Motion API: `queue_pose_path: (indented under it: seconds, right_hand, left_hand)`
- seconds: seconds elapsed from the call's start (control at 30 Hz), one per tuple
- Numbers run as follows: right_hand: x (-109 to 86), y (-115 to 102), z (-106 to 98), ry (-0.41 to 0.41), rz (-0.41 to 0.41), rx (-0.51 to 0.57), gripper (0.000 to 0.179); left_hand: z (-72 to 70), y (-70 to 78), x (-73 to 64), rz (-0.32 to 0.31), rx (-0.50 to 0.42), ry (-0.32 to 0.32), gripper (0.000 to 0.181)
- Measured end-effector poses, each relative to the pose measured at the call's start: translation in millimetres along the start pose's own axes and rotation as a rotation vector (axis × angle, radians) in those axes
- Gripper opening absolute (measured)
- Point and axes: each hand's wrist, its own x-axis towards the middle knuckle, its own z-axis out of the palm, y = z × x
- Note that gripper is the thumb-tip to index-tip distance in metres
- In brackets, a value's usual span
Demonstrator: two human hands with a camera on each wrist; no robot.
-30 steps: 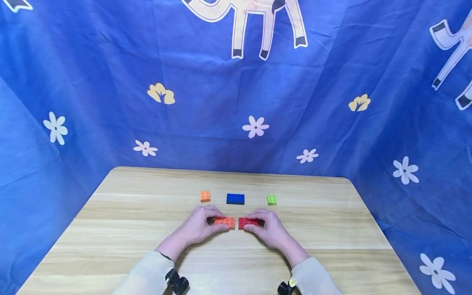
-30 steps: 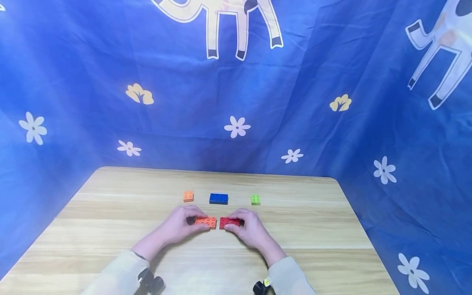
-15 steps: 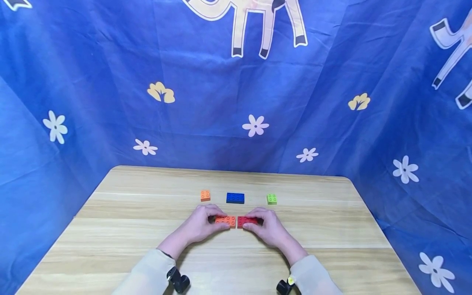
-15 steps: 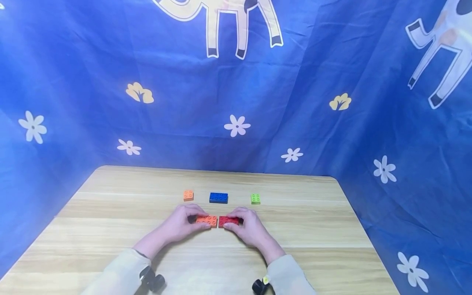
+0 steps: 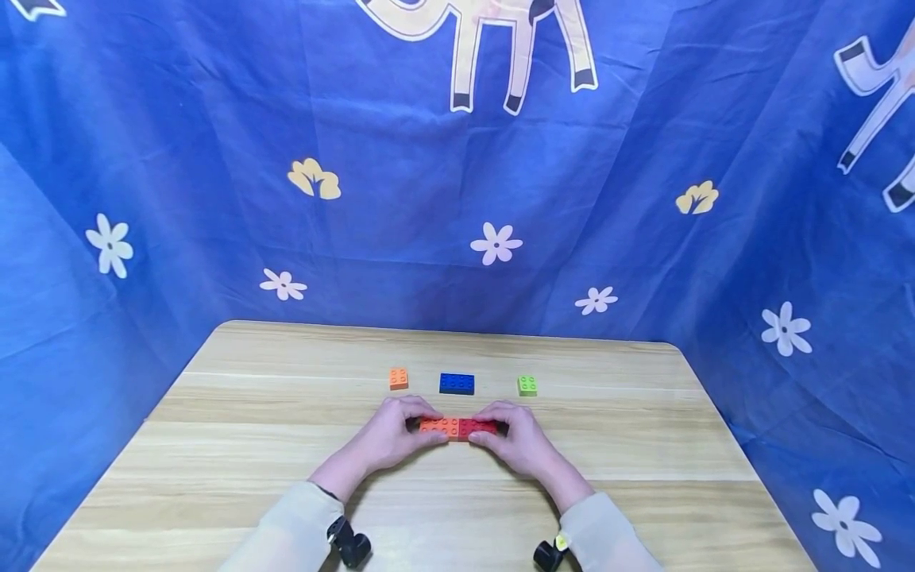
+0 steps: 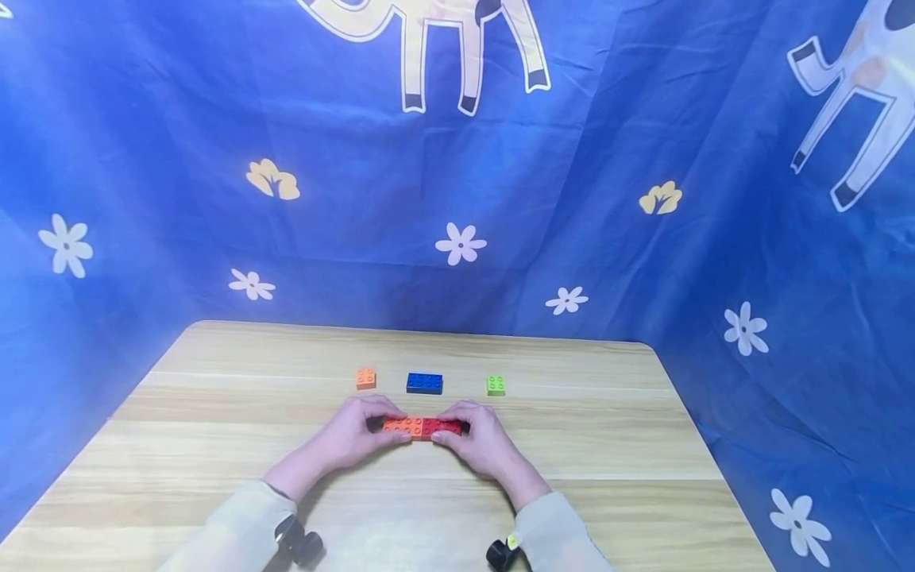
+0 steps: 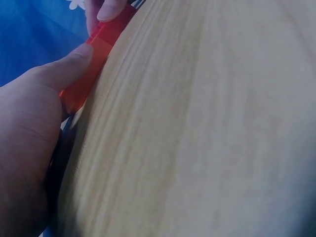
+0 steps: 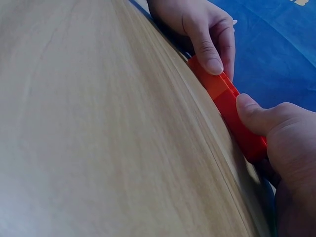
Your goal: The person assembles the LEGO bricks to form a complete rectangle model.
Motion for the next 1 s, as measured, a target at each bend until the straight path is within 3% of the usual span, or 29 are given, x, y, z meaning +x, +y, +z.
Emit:
queue_pose_path:
  seconds: [0.4,1.0]
  right_hand:
    - [0.9,-4,-3,-0.055,0.072,-0.025,0.034]
    - [10.6,-10,-12,-0.06,0.055,0.022,0.043]
  left_hand:
    - [1.9,-4.9,-0.4,-0.008,-0.031,0.013,0.035]
    - [3.8,-6.3,-1.4,-0.015,-0.024,0.029,0.036]
